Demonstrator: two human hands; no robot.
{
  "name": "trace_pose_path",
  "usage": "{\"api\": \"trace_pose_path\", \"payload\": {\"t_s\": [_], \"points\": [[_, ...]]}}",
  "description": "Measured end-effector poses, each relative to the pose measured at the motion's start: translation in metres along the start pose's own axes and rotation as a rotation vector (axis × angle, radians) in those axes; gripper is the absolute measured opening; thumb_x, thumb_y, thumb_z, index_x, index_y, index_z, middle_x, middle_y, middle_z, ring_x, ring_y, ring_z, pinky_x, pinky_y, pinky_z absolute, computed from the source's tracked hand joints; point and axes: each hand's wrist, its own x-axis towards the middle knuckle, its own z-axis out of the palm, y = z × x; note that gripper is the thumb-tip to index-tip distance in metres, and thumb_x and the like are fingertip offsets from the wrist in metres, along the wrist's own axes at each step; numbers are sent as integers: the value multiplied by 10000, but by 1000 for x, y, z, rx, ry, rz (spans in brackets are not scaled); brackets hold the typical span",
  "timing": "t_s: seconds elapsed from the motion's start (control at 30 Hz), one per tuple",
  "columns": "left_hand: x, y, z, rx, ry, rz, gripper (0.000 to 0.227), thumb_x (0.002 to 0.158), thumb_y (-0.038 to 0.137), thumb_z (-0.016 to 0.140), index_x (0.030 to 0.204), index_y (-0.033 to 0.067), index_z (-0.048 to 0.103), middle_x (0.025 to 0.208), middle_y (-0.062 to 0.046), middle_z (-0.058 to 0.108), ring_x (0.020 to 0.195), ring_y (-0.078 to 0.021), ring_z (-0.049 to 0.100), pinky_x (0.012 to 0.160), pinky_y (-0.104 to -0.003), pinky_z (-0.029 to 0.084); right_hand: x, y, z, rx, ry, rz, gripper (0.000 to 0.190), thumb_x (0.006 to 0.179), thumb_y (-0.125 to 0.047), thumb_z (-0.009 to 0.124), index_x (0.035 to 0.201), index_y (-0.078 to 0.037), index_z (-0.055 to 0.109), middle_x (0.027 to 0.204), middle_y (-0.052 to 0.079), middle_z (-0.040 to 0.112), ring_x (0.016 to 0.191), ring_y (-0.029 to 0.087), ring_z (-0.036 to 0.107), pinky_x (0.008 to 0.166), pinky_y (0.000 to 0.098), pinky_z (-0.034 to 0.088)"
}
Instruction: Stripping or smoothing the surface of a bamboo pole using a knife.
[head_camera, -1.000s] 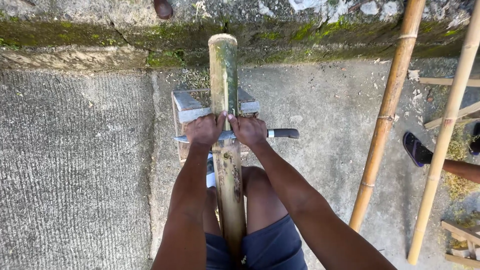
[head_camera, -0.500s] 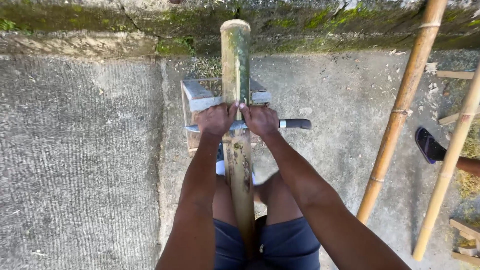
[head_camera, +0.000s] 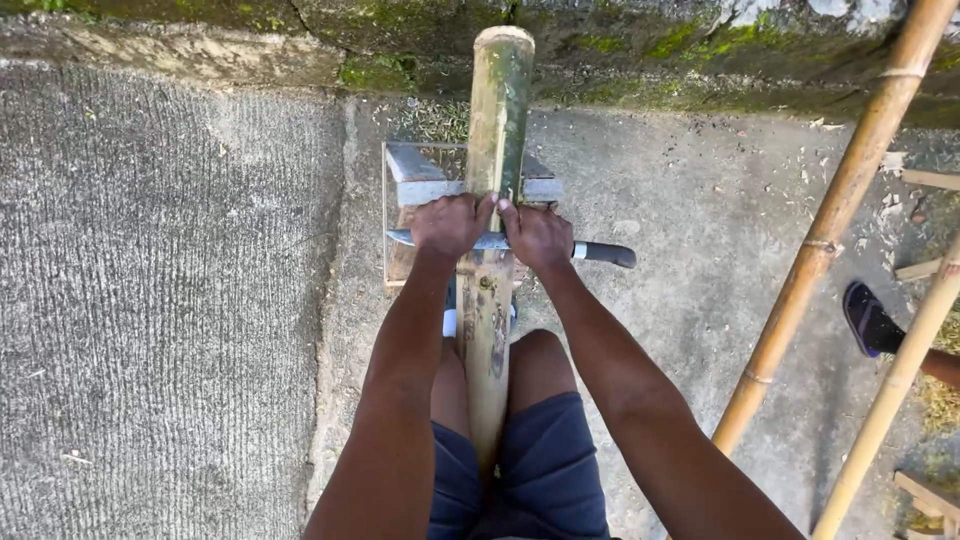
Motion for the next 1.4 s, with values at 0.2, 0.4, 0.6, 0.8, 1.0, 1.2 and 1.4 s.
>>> {"api": "trace_pose_path", "payload": {"t_s": [0.2, 0.4, 0.6, 0.8, 1.0, 1.2, 1.4], "points": [[5, -5, 12, 25, 59, 29, 601, 1026, 629, 391, 966, 156, 757, 895, -143, 769, 820, -344, 756, 780, -503, 584, 0, 2, 1, 56, -15, 2, 674, 1032, -625, 335, 840, -126, 745, 867, 187, 745, 877, 389, 724, 845, 548, 526], [6, -9, 21, 71, 158, 71, 561, 1022, 593, 439, 890, 159, 768, 826, -137, 761, 748, -345, 748, 707, -493, 583, 0, 11, 8, 100, -55, -22, 640, 1022, -637, 387, 857, -126, 736, 840, 180, 736, 836, 351, 733, 874, 531, 519], [8, -13, 23, 34, 229, 138, 543, 1036, 563, 469, 852, 147, 765, 799, -145, 756, 729, -352, 740, 704, -488, 582, -7, 21, -8, 102, -82, -102, 581, 990, -624, 511, 835, -99, 706, 807, 152, 721, 804, 325, 729, 791, 473, 546], [13, -24, 7, -86, 226, 274, 439, 1037, 496, 563, 887, 132, 755, 771, -144, 736, 676, -334, 720, 671, -486, 575, 1, 46, -4, 290, -581, -164, 493, 940, -603, 577, 897, -127, 698, 724, 104, 681, 727, 257, 699, 721, 441, 544], [59, -23, -41, 308, 346, 644, 450, 928, 597, 614, 1003, 180, 767, 845, -96, 722, 875, -273, 665, 797, -492, 472, 76, 42, -42, 29, -235, -222, 511, 1023, -627, 488, 874, -167, 652, 628, 20, 574, 559, 186, 577, 614, 407, 503], [122, -10, -51, 202, 137, 366, 431, 944, 568, 696, 999, 146, 763, 891, -75, 707, 938, -245, 600, 877, -438, 394, 132, 44, -50, -43, -52, -372, 543, 1067, -617, 493, 829, -159, 661, 578, 14, 557, 522, 223, 566, 604, 462, 471], [130, -23, -38, 104, 410, 556, 394, 925, 552, 756, 968, 162, 787, 953, -80, 716, 1045, -276, 579, 890, -458, 340, 136, 46, -45, 26, -10, -378, 560, 1071, -622, 508, 853, -133, 674, 600, 72, 579, 564, 283, 608, 638, 471, 492]]}}
